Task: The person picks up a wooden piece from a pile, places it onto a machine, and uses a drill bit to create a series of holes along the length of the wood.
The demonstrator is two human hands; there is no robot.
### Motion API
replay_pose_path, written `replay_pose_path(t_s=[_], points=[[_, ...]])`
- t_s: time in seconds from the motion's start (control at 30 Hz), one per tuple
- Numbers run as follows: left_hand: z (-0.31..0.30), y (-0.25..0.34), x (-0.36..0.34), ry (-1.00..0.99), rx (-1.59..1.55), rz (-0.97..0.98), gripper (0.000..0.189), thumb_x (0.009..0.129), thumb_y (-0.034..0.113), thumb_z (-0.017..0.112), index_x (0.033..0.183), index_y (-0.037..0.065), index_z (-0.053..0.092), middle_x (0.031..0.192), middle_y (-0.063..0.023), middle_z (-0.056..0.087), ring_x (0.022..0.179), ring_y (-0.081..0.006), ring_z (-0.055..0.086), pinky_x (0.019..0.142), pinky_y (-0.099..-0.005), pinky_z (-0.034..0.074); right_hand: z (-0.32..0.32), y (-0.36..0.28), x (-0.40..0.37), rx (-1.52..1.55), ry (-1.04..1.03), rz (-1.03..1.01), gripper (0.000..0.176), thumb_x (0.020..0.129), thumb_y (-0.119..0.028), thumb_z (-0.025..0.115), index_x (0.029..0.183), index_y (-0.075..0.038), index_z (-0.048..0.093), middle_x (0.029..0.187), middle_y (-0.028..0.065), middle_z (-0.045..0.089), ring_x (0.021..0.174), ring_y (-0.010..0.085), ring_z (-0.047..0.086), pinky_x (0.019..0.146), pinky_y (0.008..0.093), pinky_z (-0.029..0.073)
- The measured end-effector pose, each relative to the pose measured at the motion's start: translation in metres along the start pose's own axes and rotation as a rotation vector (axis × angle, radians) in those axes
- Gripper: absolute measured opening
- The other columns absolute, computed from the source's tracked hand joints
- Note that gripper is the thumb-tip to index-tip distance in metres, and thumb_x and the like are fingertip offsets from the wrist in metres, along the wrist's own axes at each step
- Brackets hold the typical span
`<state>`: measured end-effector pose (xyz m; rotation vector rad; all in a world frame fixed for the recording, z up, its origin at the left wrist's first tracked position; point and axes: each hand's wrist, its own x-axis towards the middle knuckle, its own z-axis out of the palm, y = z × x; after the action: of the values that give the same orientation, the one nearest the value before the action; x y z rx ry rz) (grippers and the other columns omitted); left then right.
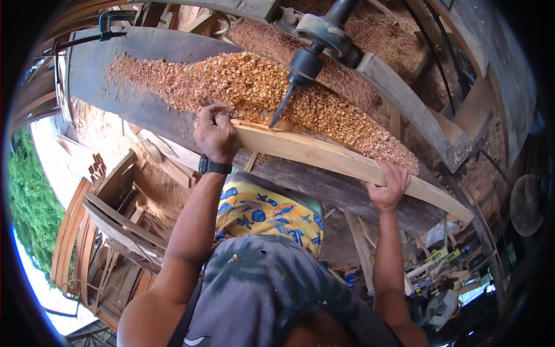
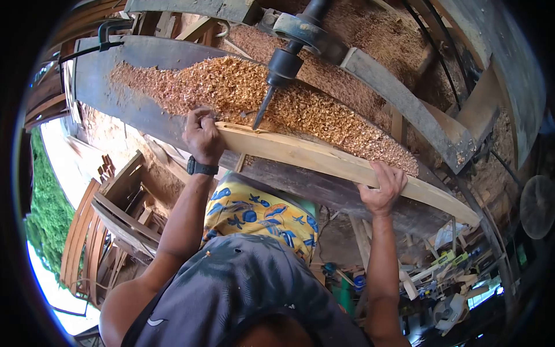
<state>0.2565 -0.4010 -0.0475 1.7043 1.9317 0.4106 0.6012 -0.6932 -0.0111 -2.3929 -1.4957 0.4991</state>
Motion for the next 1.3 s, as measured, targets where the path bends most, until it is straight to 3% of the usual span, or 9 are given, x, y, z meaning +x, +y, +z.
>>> replay_pose_path(t_s=[0.33,0.47,0.5,0.53,0.67,0.73,0.97,1.13,1.3], points=[[0.011,0.033,0.038,0.012,-0.081,0.112,0.017,0.092,0.010,0.060,0.099,0.008,0.075,0.082,-0.0163,0.077,0.076,-0.0375,0.071,0.079,-0.0485,0.056,0.016,-0.016,-0.016,-0.014,0.082,0.097,0.067,0.057,-0.023,0.096,0.121,-0.014,0.078,0.120,0.0020,0.077,0.107,0.0297,0.063,0.104,0.0462,0.043],[0.002,0.026,0.029,-0.036,-0.082,0.054,0.016,0.092,0.010,0.060,0.098,0.008,0.075,0.084,-0.0157,0.077,0.078,-0.0372,0.070,0.079,-0.0495,0.054,0.012,-0.012,-0.010,0.003,0.063,0.074,0.067,0.058,-0.023,0.097,0.121,-0.014,0.078,0.120,0.0021,0.077,0.107,0.0291,0.063,0.104,0.0462,0.043],[0.003,0.021,0.030,-0.011,0.046,0.144,0.022,0.093,0.008,0.056,0.102,0.003,0.076,0.084,-0.0150,0.078,0.075,-0.0275,0.076,0.073,-0.0392,0.059,0.010,-0.012,-0.008,0.006,0.041,0.083,0.067,0.058,-0.023,0.097,0.121,-0.014,0.078,0.120,0.0022,0.077,0.108,0.0290,0.063,0.105,0.0465,0.043],[0.006,0.017,0.028,-0.014,0.047,0.139,0.022,0.093,0.008,0.056,0.102,0.003,0.076,0.084,-0.0150,0.078,0.075,-0.0275,0.076,0.073,-0.0392,0.059,0.007,-0.014,-0.008,0.010,0.014,0.092,0.067,0.057,-0.023,0.097,0.121,-0.014,0.079,0.121,0.0022,0.077,0.108,0.0290,0.063,0.106,0.0469,0.043],[0.016,0.035,0.038,0.027,0.008,0.181,0.025,0.092,0.010,0.055,0.104,0.003,0.076,0.092,-0.0168,0.078,0.085,-0.0301,0.073,0.083,-0.0426,0.057,0.013,-0.014,-0.013,0.004,0.056,0.089,0.066,0.059,-0.025,0.098,0.122,-0.015,0.079,0.122,0.0022,0.077,0.109,0.0288,0.064,0.107,0.0476,0.043],[0.018,0.033,0.033,0.030,-0.086,0.168,0.023,0.093,0.010,0.055,0.105,0.007,0.074,0.092,-0.0147,0.076,0.088,-0.0349,0.065,0.089,-0.0465,0.051,0.015,-0.015,-0.023,0.001,0.071,0.107,0.067,0.061,-0.028,0.099,0.123,-0.015,0.079,0.122,0.0017,0.077,0.110,0.0288,0.064,0.108,0.0483,0.043],[0.020,0.032,0.030,0.083,-0.108,0.163,0.023,0.094,0.012,0.054,0.105,0.006,0.074,0.089,-0.0138,0.075,0.087,-0.0318,0.065,0.086,-0.0466,0.051,0.020,-0.012,-0.028,0.018,0.102,0.101,0.069,0.061,-0.031,0.100,0.124,-0.016,0.079,0.122,0.0006,0.077,0.109,0.0285,0.064,0.108,0.0489,0.042],[0.028,0.040,0.020,0.092,-0.064,0.165,0.023,0.094,0.011,0.054,0.105,0.009,0.074,0.087,-0.0137,0.075,0.085,-0.0305,0.065,0.085,-0.0461,0.051,0.015,-0.007,-0.031,0.019,0.092,0.122,0.071,0.058,-0.025,0.100,0.125,-0.016,0.078,0.120,0.0011,0.077,0.110,0.0294,0.064,0.108,0.0481,0.042],[0.049,0.053,-0.014,0.079,-0.135,0.185,0.023,0.093,0.009,0.056,0.107,0.011,0.073,0.084,-0.0069,0.075,0.083,-0.0283,0.067,0.092,-0.0416,0.048,0.002,0.023,-0.056,-0.001,0.075,0.127,0.071,0.059,-0.021,0.099,0.126,-0.016,0.077,0.120,0.0033,0.077,0.112,0.0314,0.064,0.108,0.0488,0.043]])
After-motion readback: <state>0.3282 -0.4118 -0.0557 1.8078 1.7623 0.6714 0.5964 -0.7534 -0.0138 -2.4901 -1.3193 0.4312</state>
